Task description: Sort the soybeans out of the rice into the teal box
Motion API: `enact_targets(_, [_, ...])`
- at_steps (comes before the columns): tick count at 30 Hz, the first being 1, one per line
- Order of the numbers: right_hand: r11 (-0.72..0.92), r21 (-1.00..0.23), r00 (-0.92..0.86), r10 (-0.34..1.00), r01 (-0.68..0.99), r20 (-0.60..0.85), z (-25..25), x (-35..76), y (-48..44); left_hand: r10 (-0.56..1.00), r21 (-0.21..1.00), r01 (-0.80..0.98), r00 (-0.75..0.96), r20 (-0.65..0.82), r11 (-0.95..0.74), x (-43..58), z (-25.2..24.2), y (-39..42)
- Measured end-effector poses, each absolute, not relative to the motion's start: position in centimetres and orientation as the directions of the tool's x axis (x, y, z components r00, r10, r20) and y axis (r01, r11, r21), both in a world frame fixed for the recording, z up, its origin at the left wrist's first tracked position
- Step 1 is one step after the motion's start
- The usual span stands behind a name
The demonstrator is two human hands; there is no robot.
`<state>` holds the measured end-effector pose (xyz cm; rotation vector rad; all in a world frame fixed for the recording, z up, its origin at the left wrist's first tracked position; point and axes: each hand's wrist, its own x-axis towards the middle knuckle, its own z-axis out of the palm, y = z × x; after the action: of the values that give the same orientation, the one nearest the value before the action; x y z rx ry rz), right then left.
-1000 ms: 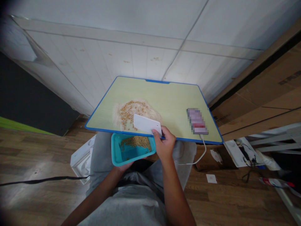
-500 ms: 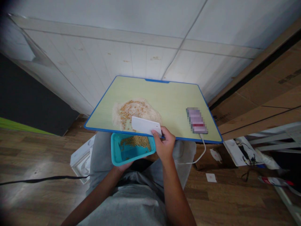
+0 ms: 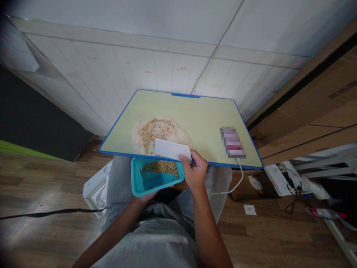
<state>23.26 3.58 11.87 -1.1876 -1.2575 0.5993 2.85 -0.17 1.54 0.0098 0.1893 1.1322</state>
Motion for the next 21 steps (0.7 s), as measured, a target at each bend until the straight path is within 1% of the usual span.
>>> enact_targets(3, [0.34,-0.909,0.268,0.877,0.24,0.398,11.88,23.31,3.49,0.908,0.095,-0.911,0.384,-0.167,0.402,2.72,1.07,-0.2])
enact_targets(10, [0.338,-0.916,0.254,0.886,0.215,0.387,11.98,23.39,3.56,0.9,0.09,-0.906,0.391,-0.194,0.413,2.72,0.97,-0.34])
enact_targets(14, [0.337,-0.909,0.31,0.861,0.247,0.403,11.92,23.32,3.69,0.906,0.094,-0.914,0.372,-0.201,0.396,2.74,0.6,-0.41])
enact_targets(17, [0.329,-0.905,0.303,0.863,0.271,0.405,11.88,23.3,3.69,0.908,0.094,-0.916,0.367,-0.202,0.391,2.72,0.43,-0.43])
enact_targets(21, [0.333,-0.906,0.292,0.867,0.263,0.403,11.84,23.3,3.65,0.901,0.09,-0.913,0.37,-0.226,0.397,2.74,0.32,-0.42])
